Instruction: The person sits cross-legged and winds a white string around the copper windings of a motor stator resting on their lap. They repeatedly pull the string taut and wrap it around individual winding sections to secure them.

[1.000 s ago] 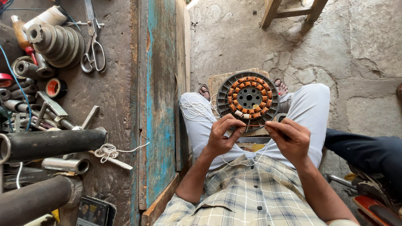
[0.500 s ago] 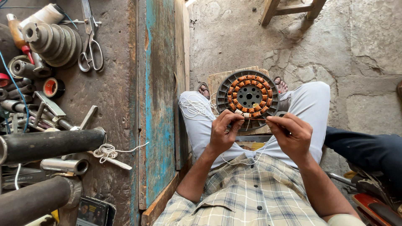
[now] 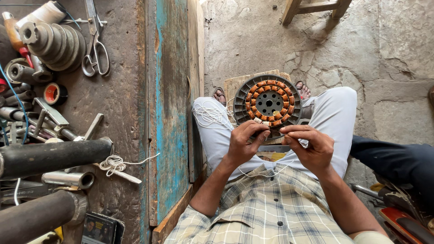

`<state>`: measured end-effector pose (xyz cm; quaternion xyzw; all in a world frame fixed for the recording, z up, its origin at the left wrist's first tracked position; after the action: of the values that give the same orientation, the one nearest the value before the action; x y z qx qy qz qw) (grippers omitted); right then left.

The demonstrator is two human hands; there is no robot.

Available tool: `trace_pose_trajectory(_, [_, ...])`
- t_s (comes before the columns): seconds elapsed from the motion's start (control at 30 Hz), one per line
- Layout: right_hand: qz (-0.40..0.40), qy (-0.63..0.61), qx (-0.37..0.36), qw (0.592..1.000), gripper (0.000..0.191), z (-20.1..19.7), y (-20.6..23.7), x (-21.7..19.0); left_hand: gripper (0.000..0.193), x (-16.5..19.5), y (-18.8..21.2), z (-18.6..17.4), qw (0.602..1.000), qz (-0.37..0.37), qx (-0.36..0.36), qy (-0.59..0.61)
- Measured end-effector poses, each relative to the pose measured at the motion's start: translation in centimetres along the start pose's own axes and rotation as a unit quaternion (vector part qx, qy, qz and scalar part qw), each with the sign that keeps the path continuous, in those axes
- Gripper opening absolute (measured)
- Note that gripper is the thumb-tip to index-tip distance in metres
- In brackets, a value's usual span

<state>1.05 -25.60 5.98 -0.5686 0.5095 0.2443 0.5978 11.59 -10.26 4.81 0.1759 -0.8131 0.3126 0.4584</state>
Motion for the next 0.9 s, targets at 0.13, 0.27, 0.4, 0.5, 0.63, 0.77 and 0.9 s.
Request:
trace_pose_trajectory(0.13, [-0.001,-0.009,-0.001,1.0,0.012,0.0,0.4,0.6,0.016,0.6,-0.2,0.0,0.999,0.011,0.001,-0.03])
trace_pose_trajectory(0.27, [0.003,-0.008,0.012,1.0,0.012,-0.4,0.6,1.0,0.015,0.8,-0.4,0.2,0.998,0.016,-0.006,-0.054])
trace_pose_trajectory(0.4, [0.013,-0.005,0.018,1.0,0.01,-0.6,0.8,1.2,0.015,0.8,-0.5,0.3,0.998,0.02,-0.011,-0.066])
trace_pose_trajectory(0.5, [0.021,-0.016,0.019,0.999,0.01,-0.6,0.9,1.5,0.015,0.7,-0.5,0.4,0.997,0.019,-0.011,-0.071])
trace_pose_trajectory(0.63, [0.017,-0.02,0.019,0.999,0.009,-0.6,1.0,1.7,0.014,0.6,-0.5,0.5,0.997,0.019,-0.012,-0.076])
trace_pose_trajectory(0.77, [0.011,-0.032,0.016,0.999,0.011,-0.6,1.0,1.8,0.014,0.8,-0.5,0.6,0.996,0.026,-0.009,-0.086])
trace_pose_trajectory(0.9, [0.025,-0.009,0.024,0.999,0.012,-0.8,1.2,2.0,0.013,0.9,-0.5,0.7,0.995,0.031,-0.009,-0.096])
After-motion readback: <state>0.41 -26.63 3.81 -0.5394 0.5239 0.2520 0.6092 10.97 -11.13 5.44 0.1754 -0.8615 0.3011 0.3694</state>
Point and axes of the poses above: each hand's wrist, its own y-axis away from the middle knuckle, its own z-axis out of the palm, x = y × z, the point moved 10 cm from there along -y, towards the middle knuckle, and after that the axes turned 9 degrees about -x, right-handed, at the moved point
